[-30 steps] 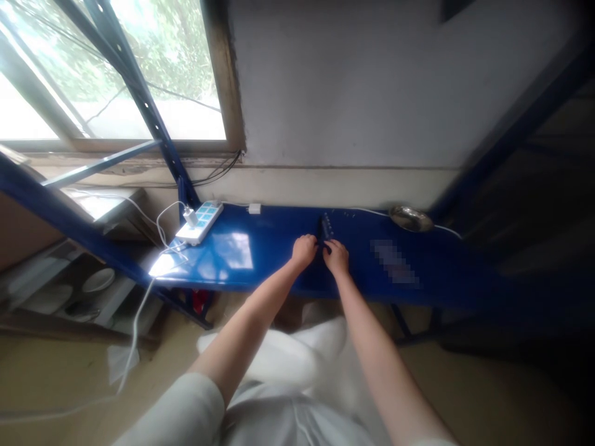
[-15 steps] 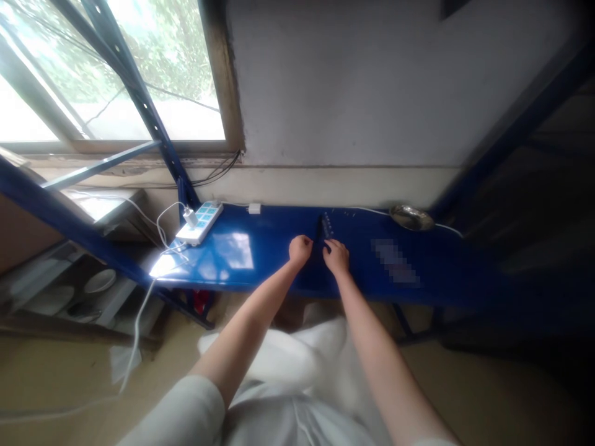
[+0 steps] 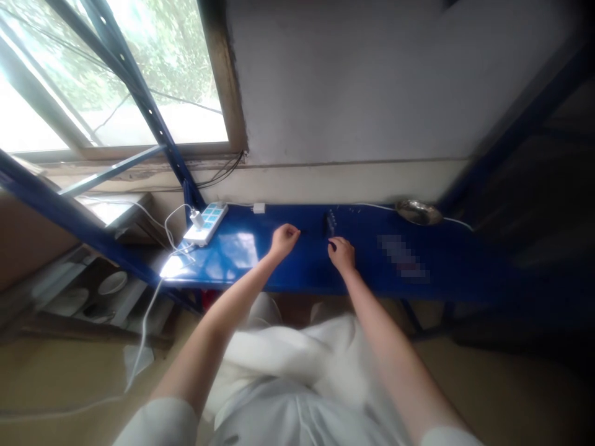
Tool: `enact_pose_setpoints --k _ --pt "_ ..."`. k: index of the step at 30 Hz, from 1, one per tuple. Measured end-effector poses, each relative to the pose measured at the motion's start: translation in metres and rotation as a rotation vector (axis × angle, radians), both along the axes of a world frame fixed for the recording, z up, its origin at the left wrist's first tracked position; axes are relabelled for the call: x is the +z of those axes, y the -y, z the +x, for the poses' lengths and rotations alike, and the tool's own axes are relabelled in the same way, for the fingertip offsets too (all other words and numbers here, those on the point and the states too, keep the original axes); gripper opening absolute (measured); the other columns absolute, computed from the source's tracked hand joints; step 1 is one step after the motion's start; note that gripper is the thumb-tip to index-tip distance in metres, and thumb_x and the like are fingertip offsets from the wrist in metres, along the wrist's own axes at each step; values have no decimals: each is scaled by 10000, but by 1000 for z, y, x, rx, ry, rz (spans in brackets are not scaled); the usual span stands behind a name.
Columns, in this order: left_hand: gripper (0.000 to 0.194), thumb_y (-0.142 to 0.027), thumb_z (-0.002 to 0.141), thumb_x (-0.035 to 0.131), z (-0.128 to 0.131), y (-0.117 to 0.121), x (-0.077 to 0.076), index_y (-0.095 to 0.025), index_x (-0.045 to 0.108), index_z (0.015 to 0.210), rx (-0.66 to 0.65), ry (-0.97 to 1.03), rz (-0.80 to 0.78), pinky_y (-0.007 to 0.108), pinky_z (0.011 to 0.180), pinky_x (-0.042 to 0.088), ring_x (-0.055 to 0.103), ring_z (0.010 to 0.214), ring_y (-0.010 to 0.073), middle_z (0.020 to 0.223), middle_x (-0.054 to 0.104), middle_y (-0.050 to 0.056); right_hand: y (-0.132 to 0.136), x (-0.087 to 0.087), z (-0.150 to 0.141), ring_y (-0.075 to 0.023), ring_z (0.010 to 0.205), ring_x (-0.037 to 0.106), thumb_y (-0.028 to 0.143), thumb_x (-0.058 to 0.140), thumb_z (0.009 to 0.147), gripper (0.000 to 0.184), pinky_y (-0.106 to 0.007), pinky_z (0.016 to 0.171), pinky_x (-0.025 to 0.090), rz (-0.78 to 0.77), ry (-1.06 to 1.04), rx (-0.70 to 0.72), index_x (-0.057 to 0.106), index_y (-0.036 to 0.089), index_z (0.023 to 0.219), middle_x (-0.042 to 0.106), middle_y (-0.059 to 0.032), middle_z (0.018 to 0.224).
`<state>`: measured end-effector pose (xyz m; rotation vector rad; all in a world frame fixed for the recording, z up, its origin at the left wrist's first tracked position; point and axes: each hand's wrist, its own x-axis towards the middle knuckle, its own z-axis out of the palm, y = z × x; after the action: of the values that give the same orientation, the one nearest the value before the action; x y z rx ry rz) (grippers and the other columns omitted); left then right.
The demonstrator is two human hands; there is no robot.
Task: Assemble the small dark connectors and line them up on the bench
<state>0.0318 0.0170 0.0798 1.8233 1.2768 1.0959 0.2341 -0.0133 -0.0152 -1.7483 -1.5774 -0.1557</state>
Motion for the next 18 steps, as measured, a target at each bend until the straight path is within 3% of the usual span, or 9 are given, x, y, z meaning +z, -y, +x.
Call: enact_pose_setpoints --k 5,9,12,18 --pt "145 -289 727 582 -13 2 20 -145 564 728 -28 124 -18 189 489 369 505 519 91 561 537 -15 9 17 -13 -214 867 549 261 423 823 195 -351 762 441 160 -19 118 588 162 859 608 -108 890" --pt "143 -287 741 578 -14 5 31 -148 543 737 -56 173 1 185 496 374 517 524 88 557 526 -20 15 42 -32 -172 741 538 319 374 863 196 -317 701 450 295 -215 112 514 190 816 574 -61 773" --pt "131 -276 753 570 -14 7 36 -151 534 735 -65 174 30 185 509 380 519 531 86 565 529 -19 15 62 -47 -151 698 554 360 394 858 187 -296 663 461 313 -419 95 483 196 877 585 -44 790" --pt "131 -273 771 554 -15 13 43 -151 527 733 -72 157 43 186 524 396 528 540 81 589 532 -15 14 80 -66 -146 705 590 413 431 843 222 -302 684 484 280 -605 267 476 205 905 592 -32 771"
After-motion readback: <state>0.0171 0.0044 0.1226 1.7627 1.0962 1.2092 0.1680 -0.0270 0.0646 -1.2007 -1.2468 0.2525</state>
